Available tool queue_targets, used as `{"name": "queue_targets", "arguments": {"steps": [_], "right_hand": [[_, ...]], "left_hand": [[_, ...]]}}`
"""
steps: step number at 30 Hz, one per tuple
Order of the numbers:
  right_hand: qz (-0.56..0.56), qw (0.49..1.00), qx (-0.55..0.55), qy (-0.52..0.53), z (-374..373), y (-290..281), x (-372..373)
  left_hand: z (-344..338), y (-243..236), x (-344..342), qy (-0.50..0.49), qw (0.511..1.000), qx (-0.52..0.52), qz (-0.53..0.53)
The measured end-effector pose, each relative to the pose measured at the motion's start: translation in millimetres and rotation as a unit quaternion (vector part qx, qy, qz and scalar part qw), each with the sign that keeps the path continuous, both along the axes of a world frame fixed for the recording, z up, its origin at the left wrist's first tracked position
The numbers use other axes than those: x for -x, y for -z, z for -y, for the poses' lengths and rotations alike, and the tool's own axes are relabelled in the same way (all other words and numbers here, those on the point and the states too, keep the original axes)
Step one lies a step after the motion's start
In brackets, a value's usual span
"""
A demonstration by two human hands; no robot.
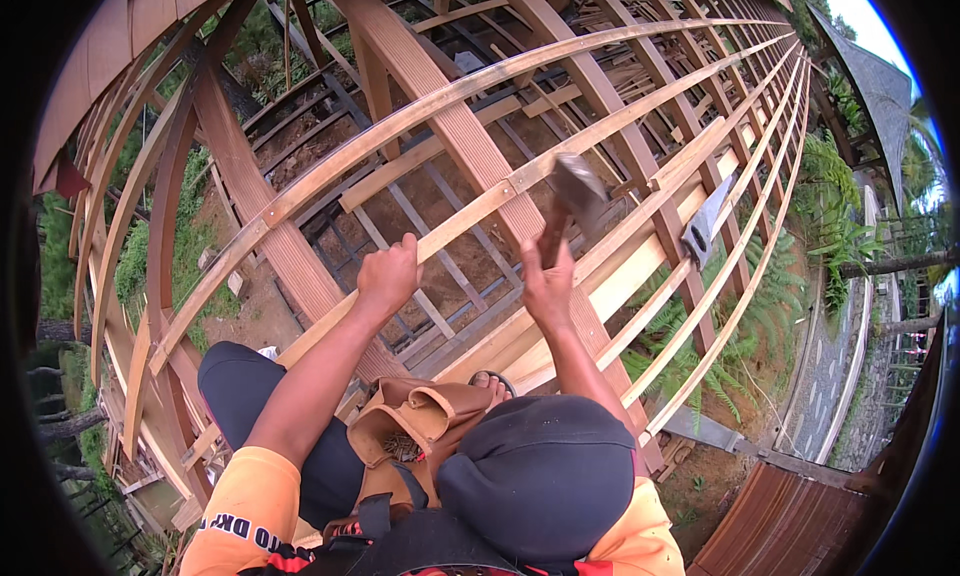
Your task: The person nails wooden rafters into the roof frame using a hammer.
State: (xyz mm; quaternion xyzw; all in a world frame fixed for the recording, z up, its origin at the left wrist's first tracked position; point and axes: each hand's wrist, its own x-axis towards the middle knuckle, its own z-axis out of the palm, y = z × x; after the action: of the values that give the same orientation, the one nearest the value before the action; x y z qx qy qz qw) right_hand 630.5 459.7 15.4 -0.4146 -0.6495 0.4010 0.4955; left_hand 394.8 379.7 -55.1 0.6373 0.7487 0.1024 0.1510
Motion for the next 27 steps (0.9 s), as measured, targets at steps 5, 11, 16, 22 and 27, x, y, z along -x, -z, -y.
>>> {"name": "queue_targets", "arguments": {"steps": [5,11,16,22,27], "right_hand": [[0.045,0.970,0.225,-0.076,5,-28,36],[-0.249,0.914,-0.294,-0.130,-36,-238,19],[-0.187,0.974,-0.127,-0.007,8,-67,31],[-0.019,0.846,0.516,-0.134,51,39,17],[0.091,0.895,0.405,-0.166,40,29,19]], "left_hand": [[7,-7,20,-0.013,1.000,0.007,-0.016],[16,-3,25,-0.026,0.999,0.012,-0.022],[9,-9,18,-0.016,1.000,-0.005,-0.017],[21,2,20,-0.029,0.999,0.012,-0.035],[6,-11,7,-0.042,0.997,0.011,-0.062]]}}
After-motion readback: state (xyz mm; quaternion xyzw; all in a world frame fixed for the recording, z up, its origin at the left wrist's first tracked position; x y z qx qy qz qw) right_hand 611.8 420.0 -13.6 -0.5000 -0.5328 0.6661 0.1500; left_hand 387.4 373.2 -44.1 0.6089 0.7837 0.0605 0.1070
